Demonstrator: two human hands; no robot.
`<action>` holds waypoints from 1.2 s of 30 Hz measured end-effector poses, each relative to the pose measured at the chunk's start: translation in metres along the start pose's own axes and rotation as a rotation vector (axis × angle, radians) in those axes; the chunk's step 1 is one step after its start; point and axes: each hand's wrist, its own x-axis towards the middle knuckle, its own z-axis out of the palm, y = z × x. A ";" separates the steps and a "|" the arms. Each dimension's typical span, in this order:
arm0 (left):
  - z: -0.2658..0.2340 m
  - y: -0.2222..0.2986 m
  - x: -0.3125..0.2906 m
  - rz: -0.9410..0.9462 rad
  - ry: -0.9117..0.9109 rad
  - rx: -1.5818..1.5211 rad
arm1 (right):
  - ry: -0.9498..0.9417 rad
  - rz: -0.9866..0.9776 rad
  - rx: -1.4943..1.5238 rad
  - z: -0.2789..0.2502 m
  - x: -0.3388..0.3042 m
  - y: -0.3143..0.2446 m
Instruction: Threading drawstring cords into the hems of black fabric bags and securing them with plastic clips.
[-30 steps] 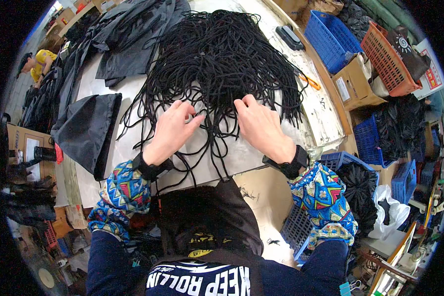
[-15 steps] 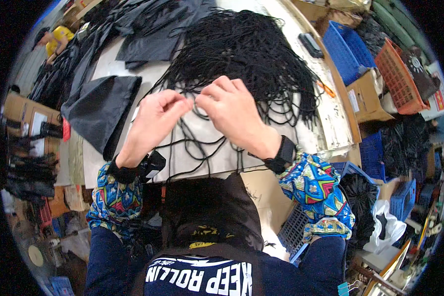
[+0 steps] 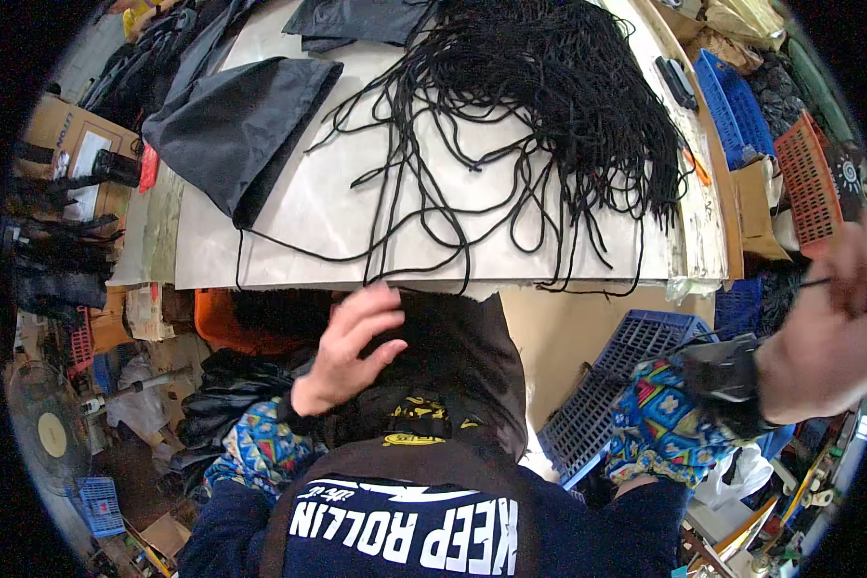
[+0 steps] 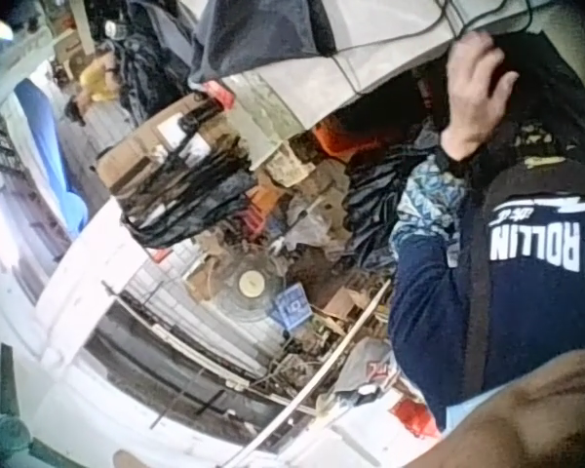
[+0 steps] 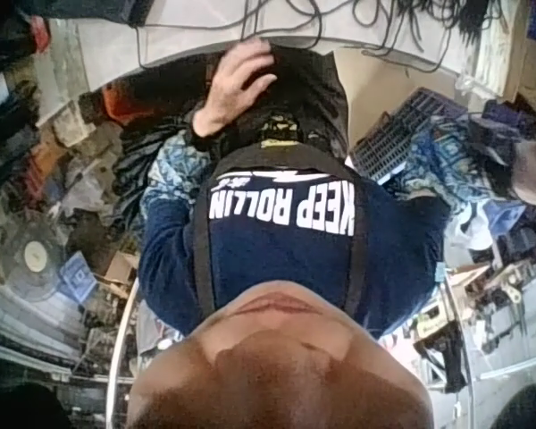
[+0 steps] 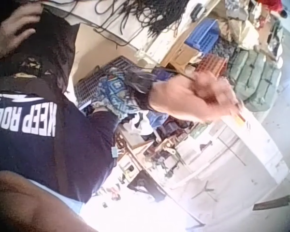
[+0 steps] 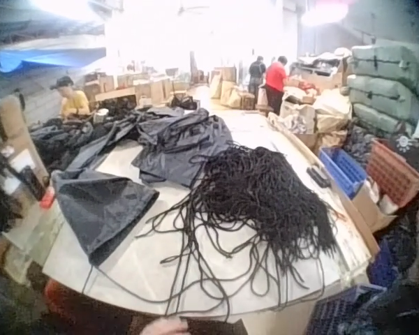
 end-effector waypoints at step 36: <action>-0.218 -0.041 -0.190 -1.034 0.329 -0.610 | -0.053 0.666 0.211 -0.056 0.037 0.108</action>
